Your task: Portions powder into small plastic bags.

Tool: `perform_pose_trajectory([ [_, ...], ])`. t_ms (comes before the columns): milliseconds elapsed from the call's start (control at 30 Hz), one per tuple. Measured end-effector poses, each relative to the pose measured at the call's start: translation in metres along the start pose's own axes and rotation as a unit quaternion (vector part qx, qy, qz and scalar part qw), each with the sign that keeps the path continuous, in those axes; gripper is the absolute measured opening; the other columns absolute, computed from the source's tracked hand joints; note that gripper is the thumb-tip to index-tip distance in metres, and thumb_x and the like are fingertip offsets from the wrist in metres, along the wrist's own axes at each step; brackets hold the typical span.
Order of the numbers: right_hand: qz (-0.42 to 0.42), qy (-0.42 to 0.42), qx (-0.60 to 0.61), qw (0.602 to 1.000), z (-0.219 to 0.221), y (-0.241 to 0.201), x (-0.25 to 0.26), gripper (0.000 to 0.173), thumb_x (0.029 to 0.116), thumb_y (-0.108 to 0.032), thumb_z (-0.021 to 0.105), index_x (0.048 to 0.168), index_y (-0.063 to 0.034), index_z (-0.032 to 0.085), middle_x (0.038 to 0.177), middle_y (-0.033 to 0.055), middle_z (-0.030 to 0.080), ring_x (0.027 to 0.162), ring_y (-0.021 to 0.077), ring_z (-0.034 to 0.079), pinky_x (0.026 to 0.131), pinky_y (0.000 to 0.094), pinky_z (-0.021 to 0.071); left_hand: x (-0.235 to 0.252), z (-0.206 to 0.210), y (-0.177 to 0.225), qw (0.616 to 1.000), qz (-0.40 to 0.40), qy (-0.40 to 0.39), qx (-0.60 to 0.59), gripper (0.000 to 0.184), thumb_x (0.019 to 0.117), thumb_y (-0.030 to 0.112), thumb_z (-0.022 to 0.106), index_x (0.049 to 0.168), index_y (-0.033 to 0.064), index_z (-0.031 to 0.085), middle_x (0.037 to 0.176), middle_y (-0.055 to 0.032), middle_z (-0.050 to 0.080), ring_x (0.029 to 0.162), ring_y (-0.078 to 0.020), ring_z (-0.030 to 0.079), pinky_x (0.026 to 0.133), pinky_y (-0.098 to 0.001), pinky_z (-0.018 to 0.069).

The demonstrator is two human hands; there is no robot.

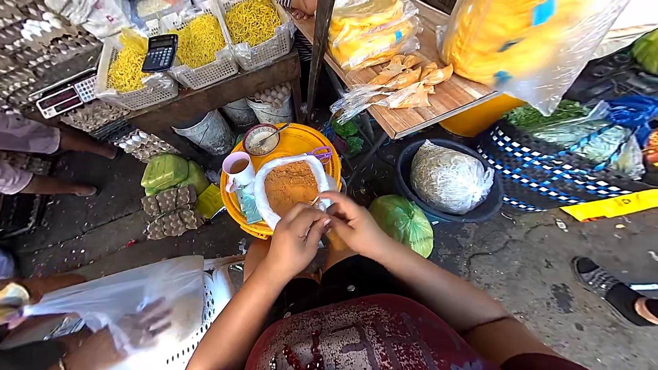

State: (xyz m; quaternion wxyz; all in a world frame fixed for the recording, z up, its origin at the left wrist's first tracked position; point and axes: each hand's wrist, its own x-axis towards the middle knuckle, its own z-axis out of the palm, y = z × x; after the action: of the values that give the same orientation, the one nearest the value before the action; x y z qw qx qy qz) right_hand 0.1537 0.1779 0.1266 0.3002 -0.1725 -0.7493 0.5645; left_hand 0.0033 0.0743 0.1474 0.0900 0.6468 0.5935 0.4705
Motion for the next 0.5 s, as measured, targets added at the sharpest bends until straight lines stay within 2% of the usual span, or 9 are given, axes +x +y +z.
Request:
perform_pose_trajectory([
  [67,-0.052,-0.015,-0.063,0.996,0.002,0.0,-0.002,0.025,0.1009,-0.007,0.054,0.114,0.0052,0.071,0.097,0.0121,0.074,0.085,0.0095,0.07,0.082,0.0248,0.0579,0.0,-0.006,-0.001,0.999,-0.002,0.036,0.028,0.018,0.1011,0.016,0.062,0.097,0.0011,0.072,0.095,-0.0099,0.069,0.089,-0.008,0.065,0.081,-0.02,0.0549],
  [100,-0.045,-0.023,-0.072,0.996,0.002,0.0,-0.005,0.023,0.1025,-0.01,0.055,0.107,0.0046,0.072,0.091,0.0124,0.073,0.079,0.0101,0.069,0.077,0.0243,0.0585,0.001,-0.012,-0.005,0.996,-0.02,0.075,0.046,0.017,0.1003,0.014,0.062,0.096,0.0004,0.071,0.094,-0.0093,0.069,0.088,-0.0079,0.066,0.081,-0.0212,0.0553],
  [200,0.001,-0.036,-0.023,0.999,-0.002,-0.001,-0.015,0.026,0.1036,-0.015,0.057,0.098,0.0055,0.072,0.081,0.0101,0.071,0.068,0.0072,0.067,0.069,0.0215,0.0581,0.007,-0.03,-0.019,0.978,-0.085,0.19,0.033,0.013,0.096,0.008,0.064,0.094,-0.0029,0.071,0.091,-0.0037,0.067,0.077,0.0002,0.063,0.069,-0.0153,0.0557],
  [267,0.011,-0.048,0.059,0.997,-0.008,0.004,-0.018,0.024,0.1027,-0.014,0.059,0.1,0.0068,0.071,0.081,0.0064,0.07,0.069,0.003,0.066,0.068,0.0198,0.0584,0.016,-0.032,-0.012,0.98,-0.051,0.191,0.006,0.012,0.0964,0.01,0.066,0.094,-0.0012,0.071,0.093,-0.0008,0.066,0.077,0.0021,0.063,0.068,-0.0135,0.0561],
  [367,0.008,-0.111,0.168,0.979,-0.019,0.017,-0.024,0.027,0.0968,-0.01,0.068,0.116,0.0087,0.068,0.101,0.0093,0.074,0.089,0.0061,0.07,0.084,0.0252,0.0592,0.043,-0.042,0.01,0.988,0.032,0.15,-0.01,0.011,0.0982,0.019,0.068,0.094,0.0088,0.07,0.093,0.0051,0.066,0.083,0.002,0.063,0.073,-0.014,0.0551],
  [400,0.009,-0.114,0.187,0.976,-0.021,0.018,-0.025,0.025,0.0956,-0.009,0.069,0.115,0.0073,0.069,0.102,0.0079,0.075,0.092,0.006,0.071,0.086,0.0255,0.0593,0.054,-0.044,0.019,0.991,0.057,0.12,-0.003,0.012,0.0989,0.023,0.069,0.094,0.0114,0.069,0.093,0.0057,0.066,0.084,0.0019,0.062,0.074,-0.0142,0.0543],
  [467,0.007,-0.086,0.236,0.968,-0.023,0.019,-0.029,0.023,0.0953,-0.007,0.069,0.115,0.0042,0.069,0.101,0.0039,0.077,0.093,0.0075,0.073,0.087,0.0277,0.0608,0.077,-0.041,0.036,0.992,0.108,0.053,0.03,0.017,0.1013,0.025,0.066,0.094,0.0098,0.066,0.09,0.002,0.064,0.084,0.0006,0.061,0.077,-0.0149,0.0532],
  [500,0.005,-0.064,0.269,0.961,-0.025,0.024,-0.031,0.03,0.0951,-0.01,0.07,0.122,0.0032,0.067,0.105,0.0036,0.077,0.096,0.0106,0.074,0.089,0.0313,0.0615,0.091,-0.036,0.044,0.99,0.13,0.025,0.046,0.018,0.1017,0.023,0.065,0.093,0.0075,0.065,0.088,-0.0007,0.064,0.084,-0.0016,0.061,0.078,-0.0167,0.0526],
])
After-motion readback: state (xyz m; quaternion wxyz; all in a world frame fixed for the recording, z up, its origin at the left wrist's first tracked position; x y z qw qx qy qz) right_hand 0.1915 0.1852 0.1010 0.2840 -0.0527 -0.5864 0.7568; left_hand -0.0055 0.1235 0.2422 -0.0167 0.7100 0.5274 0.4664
